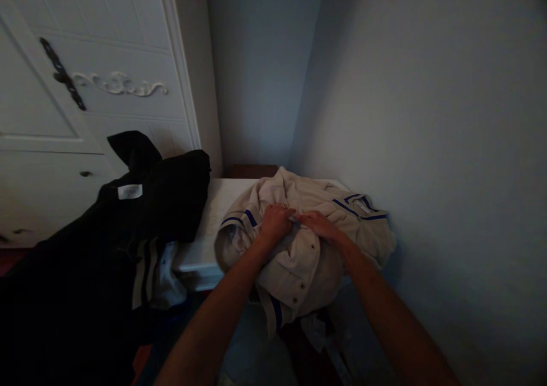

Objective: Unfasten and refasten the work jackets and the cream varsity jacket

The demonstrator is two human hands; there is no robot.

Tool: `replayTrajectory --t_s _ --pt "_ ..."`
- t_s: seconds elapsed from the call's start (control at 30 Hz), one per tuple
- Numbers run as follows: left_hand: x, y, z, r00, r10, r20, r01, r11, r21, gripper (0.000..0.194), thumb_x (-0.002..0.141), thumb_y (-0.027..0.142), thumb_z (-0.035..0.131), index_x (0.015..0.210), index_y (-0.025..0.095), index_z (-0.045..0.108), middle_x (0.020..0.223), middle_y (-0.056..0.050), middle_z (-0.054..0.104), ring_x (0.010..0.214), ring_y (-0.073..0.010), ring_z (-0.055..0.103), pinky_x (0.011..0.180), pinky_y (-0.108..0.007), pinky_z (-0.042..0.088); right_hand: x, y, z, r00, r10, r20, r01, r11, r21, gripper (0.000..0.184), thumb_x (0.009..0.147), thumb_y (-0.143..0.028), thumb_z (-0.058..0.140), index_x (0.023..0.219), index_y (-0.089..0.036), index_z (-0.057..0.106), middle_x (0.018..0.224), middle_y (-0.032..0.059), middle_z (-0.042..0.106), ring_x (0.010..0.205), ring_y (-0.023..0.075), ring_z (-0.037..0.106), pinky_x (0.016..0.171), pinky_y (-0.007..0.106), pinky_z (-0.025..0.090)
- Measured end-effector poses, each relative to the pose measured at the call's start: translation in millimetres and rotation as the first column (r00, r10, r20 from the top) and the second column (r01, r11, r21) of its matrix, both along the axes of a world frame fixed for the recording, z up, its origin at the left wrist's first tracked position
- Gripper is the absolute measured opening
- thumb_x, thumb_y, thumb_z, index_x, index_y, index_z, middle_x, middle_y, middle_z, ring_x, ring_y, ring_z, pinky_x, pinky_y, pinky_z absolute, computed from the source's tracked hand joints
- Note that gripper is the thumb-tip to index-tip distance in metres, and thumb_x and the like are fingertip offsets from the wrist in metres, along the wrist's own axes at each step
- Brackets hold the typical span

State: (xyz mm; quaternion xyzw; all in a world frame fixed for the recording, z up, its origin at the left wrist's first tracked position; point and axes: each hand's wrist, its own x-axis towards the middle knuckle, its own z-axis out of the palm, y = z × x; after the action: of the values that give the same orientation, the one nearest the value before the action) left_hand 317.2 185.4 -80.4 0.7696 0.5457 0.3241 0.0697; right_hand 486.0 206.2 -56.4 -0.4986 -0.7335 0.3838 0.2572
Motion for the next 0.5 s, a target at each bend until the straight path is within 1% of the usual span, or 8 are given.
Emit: replayTrajectory --t_s 0.07,0.13,0.2,0.27,0.33,0.37,0.43,0.5 --pt "0 4 -0.1 0.994 0.067 0.090 -0.064 0.997 -0.041 0.037 0.075 0.011 0.056 0.105 0.024 0.075 0.100 -0.009 0.072 0.104 -0.0265 0.062 0.096 -0.040 0.042 0 -9 -4.8 0.987 -0.030 -0.159 0.022 0.998 -0.056 0.045 0.070 -0.057 0.063 0.052 -0.019 0.047 0.052 -0.0036 0.042 0.054 0.0102 0.035 0.052 0.024 0.025" --pt "-3 11 -0.3 0.964 0.174 0.202 -0.157 0.983 -0.093 0.033 0.077 0.011 0.053 0.100 0.019 0.075 0.095 -0.011 0.073 0.097 -0.0264 0.065 0.090 -0.037 0.045 0 -18 -8.9 0.965 -0.049 -0.258 0.021 0.994 -0.109 0.044 0.066 -0.055 0.066 0.053 -0.020 0.045 0.052 -0.0041 0.041 0.054 0.0098 0.034 0.052 0.024 0.026" --pt "-9 19 -0.7 0.907 0.274 0.319 -0.238 0.960 -0.149 0.029 0.079 0.011 0.049 0.091 0.015 0.075 0.088 -0.013 0.073 0.089 -0.0264 0.066 0.083 -0.035 0.047 4 -26 -12.3 0.952 -0.061 -0.301 0.023 0.992 -0.128 0.044 0.064 -0.056 0.067 0.053 -0.020 0.045 0.053 -0.0038 0.041 0.053 0.0099 0.034 0.051 0.025 0.028" --pt "-16 26 -1.3 0.836 0.334 0.435 -0.274 0.942 -0.196 0.025 0.081 0.012 0.050 0.084 0.013 0.074 0.083 -0.012 0.073 0.085 -0.0256 0.066 0.078 -0.033 0.048 10 -34 -15.3 0.930 -0.099 -0.354 0.055 0.990 -0.132 0.045 0.063 -0.059 0.067 0.053 -0.021 0.045 0.052 -0.0033 0.041 0.052 0.0104 0.034 0.050 0.026 0.030" --pt "-20 32 -2.2 0.745 0.373 0.553 -0.284 0.928 -0.243 0.022 0.081 0.011 0.051 0.083 0.014 0.073 0.080 -0.009 0.072 0.080 -0.0233 0.066 0.073 -0.031 0.048 16 -41 -18.1 0.896 -0.164 -0.413 0.126 0.985 -0.117 0.046 0.063 -0.062 0.065 0.055 -0.022 0.043 0.052 -0.0028 0.041 0.052 0.0119 0.036 0.050 0.027 0.033" --pt "-22 34 -2.8 0.685 0.394 0.613 -0.286 0.919 -0.270 0.022 0.082 0.011 0.051 0.085 0.013 0.073 0.078 -0.008 0.071 0.077 -0.0217 0.066 0.070 -0.030 0.048 18 -45 -19.6 0.875 -0.200 -0.442 0.170 0.980 -0.107 0.046 0.064 -0.064 0.063 0.056 -0.023 0.043 0.053 -0.0022 0.042 0.053 0.0130 0.038 0.051 0.028 0.035" --pt "-23 39 -3.9 0.543 0.428 0.722 -0.283 0.903 -0.323 0.019 0.087 0.014 0.053 0.090 0.012 0.071 0.079 -0.005 0.070 0.072 -0.0182 0.065 0.066 -0.028 0.049 20 -55 -23.3 0.829 -0.265 -0.493 0.255 0.963 -0.089 0.045 0.064 -0.065 0.060 0.060 -0.024 0.045 0.056 -0.0006 0.046 0.056 0.0155 0.043 0.055 0.031 0.041" --pt "-26 44 -5.1 0.389 0.443 0.808 -0.267 0.893 -0.361 0.014 0.091 0.022 0.059 0.093 0.012 0.068 0.082 -0.003 0.069 0.071 -0.0154 0.064 0.066 -0.029 0.052 20 -69 -27.7 0.791 -0.315 -0.525 0.320 0.944 -0.084 0.044 0.064 -0.066 0.060 0.061 -0.024 0.046 0.058 0.0005 0.047 0.057 0.0168 0.045 0.056 0.033 0.043"
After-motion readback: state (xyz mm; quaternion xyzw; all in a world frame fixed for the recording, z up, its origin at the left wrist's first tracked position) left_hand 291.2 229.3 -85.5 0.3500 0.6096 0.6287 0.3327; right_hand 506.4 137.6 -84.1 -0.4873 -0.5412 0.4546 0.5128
